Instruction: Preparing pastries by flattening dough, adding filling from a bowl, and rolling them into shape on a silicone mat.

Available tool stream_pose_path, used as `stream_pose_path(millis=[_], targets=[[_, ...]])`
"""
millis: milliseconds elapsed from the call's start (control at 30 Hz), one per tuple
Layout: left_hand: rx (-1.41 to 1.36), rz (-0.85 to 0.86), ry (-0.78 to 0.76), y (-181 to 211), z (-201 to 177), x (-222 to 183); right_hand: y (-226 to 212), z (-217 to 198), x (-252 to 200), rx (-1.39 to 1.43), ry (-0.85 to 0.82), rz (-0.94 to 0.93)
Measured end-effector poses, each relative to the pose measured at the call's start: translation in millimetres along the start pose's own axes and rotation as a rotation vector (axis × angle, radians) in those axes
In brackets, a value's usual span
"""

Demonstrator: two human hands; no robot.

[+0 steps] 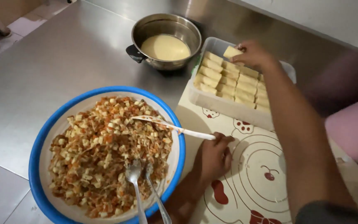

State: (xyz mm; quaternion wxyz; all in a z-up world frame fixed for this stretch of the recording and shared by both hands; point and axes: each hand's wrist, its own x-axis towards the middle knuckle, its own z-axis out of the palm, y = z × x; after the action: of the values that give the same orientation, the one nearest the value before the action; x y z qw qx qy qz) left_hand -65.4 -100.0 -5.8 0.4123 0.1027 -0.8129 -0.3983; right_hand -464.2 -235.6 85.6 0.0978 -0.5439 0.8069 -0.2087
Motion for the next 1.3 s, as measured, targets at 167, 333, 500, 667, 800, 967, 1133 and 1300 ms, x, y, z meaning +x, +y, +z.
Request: stream_pose_path(millis=[167,333,500,667,800,967,1133,1300], targets=[[-0.009,-0.039,-0.063,2.7,-0.8,0.2,-24.5,43.2,29.6,-0.168,0.212,-0.051],[0.004,0.027,-0.060,7.8,-7.3,3.2,-50.4,67.0,31.1,-0.488,0.401,-0.259],[-0.023,0.020,-0.065,5.2,-6.0,2.0,-52.9,69.9,30.2,-0.442,0.409,-0.279],[-0.034,0.015,-0.080,4.8,-4.0,0.7,-51.0,64.2,24.4,-0.324,0.347,-0.234],[-0.021,0.046,-0.072,5.7,-7.3,0.6,-58.5,63.8,18.1,-0.213,0.175,-0.096],[-0.013,0.070,-0.061,0.8,-1.1,-2.5,-82.6,58.9,7.0,-0.298,0.135,-0.060],[0.115,0.124,-0.052,-1.3,-1.1,0.4,-80.4,47.2,17.0,-0.484,0.153,-0.146],[0.099,0.204,0.032,-6.9,1.3,0.5,-64.6,-33.9,-28.6,-0.540,0.429,-0.535]])
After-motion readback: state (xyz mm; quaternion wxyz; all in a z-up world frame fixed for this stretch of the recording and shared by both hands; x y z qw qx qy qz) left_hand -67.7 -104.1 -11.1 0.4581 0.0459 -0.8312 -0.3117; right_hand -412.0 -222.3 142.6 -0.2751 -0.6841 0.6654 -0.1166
